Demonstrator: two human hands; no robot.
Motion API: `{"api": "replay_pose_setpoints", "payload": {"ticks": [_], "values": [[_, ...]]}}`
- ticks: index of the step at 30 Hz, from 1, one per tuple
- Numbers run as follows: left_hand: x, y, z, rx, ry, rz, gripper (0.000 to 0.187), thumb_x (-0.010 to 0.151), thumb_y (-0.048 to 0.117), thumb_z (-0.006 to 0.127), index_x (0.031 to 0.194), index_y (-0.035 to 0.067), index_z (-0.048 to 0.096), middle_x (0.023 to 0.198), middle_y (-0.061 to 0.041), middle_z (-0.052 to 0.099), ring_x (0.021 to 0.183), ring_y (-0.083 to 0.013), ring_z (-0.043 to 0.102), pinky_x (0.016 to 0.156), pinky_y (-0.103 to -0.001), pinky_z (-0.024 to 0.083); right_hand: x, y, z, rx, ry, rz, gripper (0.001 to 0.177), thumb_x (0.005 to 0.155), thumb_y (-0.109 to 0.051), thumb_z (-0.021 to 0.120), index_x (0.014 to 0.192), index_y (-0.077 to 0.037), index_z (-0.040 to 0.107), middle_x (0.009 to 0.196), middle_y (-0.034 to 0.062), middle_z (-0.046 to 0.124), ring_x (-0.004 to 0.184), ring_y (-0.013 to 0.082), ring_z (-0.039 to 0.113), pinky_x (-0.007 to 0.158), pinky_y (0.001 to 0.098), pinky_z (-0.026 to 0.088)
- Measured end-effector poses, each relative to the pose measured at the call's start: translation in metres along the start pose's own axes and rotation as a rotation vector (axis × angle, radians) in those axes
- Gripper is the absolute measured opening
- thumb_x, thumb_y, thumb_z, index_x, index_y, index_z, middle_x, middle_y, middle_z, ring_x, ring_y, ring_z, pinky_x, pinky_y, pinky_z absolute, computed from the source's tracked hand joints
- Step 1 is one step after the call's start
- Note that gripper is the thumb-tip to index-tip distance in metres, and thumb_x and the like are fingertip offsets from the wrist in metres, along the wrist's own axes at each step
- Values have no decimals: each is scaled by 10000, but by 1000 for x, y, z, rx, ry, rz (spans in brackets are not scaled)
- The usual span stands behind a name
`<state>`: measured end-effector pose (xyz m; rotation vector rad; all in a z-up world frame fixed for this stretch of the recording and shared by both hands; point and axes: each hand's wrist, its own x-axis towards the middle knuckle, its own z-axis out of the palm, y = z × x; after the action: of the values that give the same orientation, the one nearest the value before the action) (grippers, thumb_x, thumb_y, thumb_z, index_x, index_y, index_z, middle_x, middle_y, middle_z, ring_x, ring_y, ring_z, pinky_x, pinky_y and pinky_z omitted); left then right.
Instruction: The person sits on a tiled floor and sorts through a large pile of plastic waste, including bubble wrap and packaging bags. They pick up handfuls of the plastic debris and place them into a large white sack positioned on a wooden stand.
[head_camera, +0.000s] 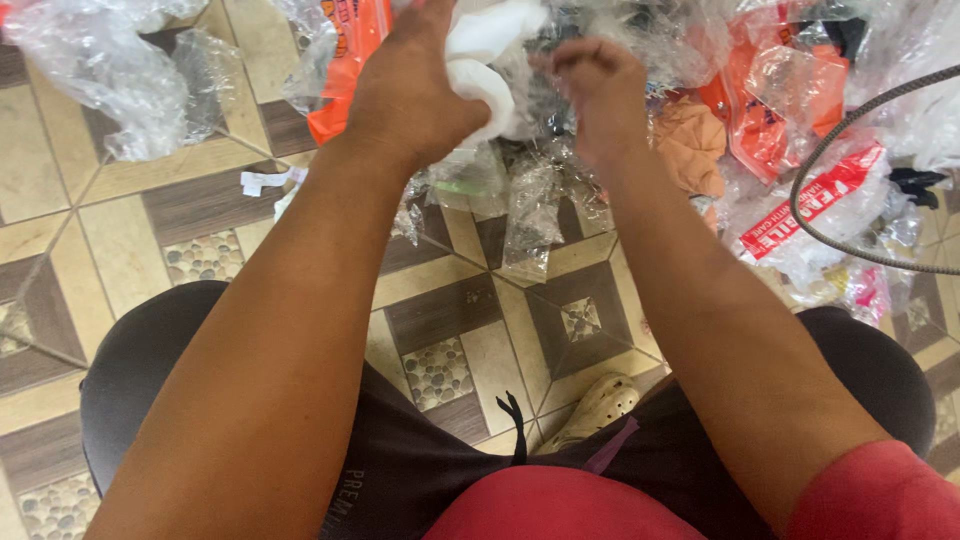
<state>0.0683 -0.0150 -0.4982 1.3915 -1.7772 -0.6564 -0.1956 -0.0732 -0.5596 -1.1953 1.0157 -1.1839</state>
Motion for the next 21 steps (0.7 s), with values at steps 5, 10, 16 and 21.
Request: {"api": "replay_pose_setpoints", "payload": {"ticks": [5,10,16,21], "values": [[4,20,16,-76,120,182,1000,501,277,1016,1329,-38,552,1179,-264,679,1088,-531,630,900,-563,525,-7,-68,33,277,-492,119,203,995,-56,734,1194,-19,722,1090,86,744,963,173,701,928,318,566],[17,7,15,208,201,-15,437,712,233,922,1074,81,730,993,-168,737,979,-423,690,896,-547,488,-6,-52,24,318,-196,83,268,1022,-329,737,1048,-63,712,949,52,718,900,206,728,844,389,606],[17,-8,15,294,399,59,365,707,249,911,987,74,755,888,-148,754,885,-406,689,867,-539,471,-57,28,-26,-1432,-587,153,870,734,-493,972,1455,-230,563,1533,238,399,1365,451,485,1018,620,469],[17,-8,16,184,362,3,251,762,209,844,936,55,748,831,-161,746,787,-409,703,744,-493,548,-113,68,-13,-1911,-988,210,1353,651,-345,964,1711,-393,125,1746,171,169,1501,416,344,1027,631,430]]}}
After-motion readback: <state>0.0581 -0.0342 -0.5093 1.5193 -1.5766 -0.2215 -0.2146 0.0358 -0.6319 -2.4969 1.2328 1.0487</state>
